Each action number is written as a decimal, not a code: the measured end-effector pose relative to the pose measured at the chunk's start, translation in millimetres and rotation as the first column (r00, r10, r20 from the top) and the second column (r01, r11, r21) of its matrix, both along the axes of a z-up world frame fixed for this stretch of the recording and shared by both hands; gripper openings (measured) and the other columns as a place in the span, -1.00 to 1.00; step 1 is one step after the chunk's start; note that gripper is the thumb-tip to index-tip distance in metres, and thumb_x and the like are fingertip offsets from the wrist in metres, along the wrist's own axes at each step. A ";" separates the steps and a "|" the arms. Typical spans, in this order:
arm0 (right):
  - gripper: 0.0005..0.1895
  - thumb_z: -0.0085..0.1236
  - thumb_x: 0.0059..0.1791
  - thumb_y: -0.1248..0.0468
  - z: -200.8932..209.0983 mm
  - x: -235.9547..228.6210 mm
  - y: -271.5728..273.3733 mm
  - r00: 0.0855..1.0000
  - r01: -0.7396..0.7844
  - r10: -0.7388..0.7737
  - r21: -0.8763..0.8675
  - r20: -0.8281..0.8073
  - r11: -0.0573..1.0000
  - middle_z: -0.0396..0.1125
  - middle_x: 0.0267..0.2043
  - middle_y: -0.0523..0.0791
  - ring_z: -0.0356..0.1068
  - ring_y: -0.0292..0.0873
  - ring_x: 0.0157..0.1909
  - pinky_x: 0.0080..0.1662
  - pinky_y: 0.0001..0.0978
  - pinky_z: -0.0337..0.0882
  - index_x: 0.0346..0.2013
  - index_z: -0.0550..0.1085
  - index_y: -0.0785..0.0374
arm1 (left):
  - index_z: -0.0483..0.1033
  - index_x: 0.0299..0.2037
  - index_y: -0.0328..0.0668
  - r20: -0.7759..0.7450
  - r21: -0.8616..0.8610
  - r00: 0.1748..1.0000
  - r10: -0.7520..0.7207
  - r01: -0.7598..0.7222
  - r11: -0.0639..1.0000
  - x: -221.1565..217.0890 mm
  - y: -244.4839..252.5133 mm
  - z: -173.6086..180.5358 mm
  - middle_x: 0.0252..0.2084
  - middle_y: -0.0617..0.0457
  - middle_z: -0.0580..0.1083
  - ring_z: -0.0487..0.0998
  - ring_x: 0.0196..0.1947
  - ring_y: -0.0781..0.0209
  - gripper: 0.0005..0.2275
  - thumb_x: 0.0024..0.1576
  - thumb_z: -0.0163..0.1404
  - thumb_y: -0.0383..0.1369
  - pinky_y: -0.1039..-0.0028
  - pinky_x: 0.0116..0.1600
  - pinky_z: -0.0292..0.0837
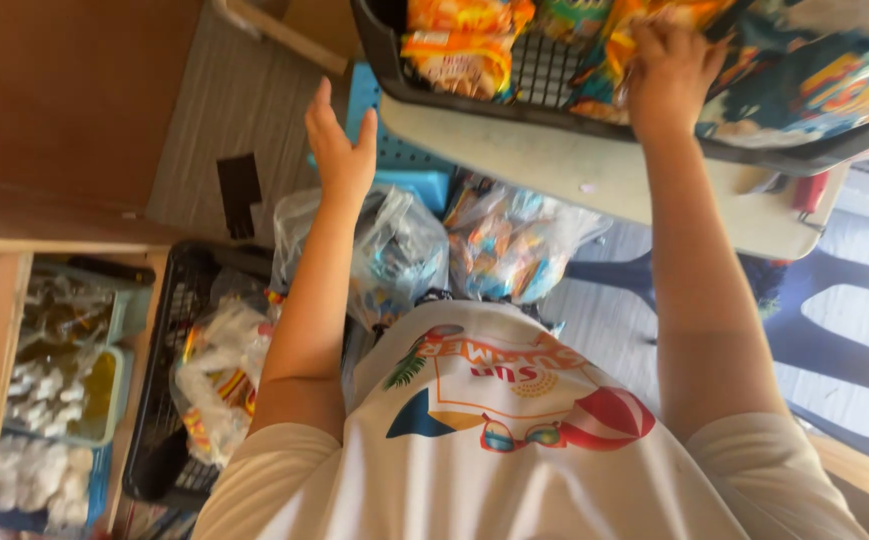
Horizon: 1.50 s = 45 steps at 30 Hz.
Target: The recorder is seen organizing and restocking snack bags into a plastic crate and using a duster to clean.
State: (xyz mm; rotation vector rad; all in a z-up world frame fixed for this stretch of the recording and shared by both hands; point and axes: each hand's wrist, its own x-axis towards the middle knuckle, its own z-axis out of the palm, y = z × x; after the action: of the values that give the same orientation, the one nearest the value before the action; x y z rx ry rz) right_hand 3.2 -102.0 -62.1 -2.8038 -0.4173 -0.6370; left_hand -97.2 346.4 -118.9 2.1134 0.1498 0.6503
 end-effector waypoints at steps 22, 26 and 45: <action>-0.40 0.19 -0.02 0.44 -118.8 -396.7 62.8 0.851 0.434 -0.177 0.472 -0.495 0.768 0.27 0.18 0.08 0.37 0.04 0.06 0.03 -0.13 0.43 0.33 0.31 0.27 | -0.02 0.50 0.14 -0.866 0.430 0.455 0.205 0.472 0.769 -213.6 130.2 -178.7 0.37 -0.08 0.22 0.19 0.40 -0.07 -0.16 0.04 0.22 -0.09 -0.40 0.40 -0.25; -0.50 0.23 -0.03 0.39 -209.7 -528.1 95.6 0.683 0.584 -0.189 0.371 -0.706 0.723 0.33 0.07 0.11 0.45 0.00 -0.09 0.00 -0.16 0.43 0.21 0.39 0.31 | 0.02 0.49 0.11 -0.883 0.433 0.415 0.219 0.544 0.719 -221.4 138.3 -166.4 0.36 -0.06 0.23 0.18 0.41 -0.05 -0.19 0.05 0.21 -0.08 -0.43 0.40 -0.28; -0.65 0.12 0.00 0.11 -293.8 -875.4 181.3 0.231 0.707 -0.019 0.154 -0.973 0.690 0.49 -0.01 0.07 0.46 0.13 0.06 0.09 -0.11 0.43 0.00 0.56 0.19 | 0.35 0.33 0.10 -0.862 0.505 0.455 0.222 0.740 0.443 -406.2 125.1 -150.1 0.51 -0.06 0.04 -0.18 0.55 -0.18 -0.34 -0.01 0.21 -0.01 -0.51 0.36 -0.49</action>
State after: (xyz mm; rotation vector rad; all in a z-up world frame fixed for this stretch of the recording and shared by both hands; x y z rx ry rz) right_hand -872.2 79.4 -355.8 -2.0644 0.6823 0.7916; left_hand -503.5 471.5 -269.0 3.1827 -0.0962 -0.9566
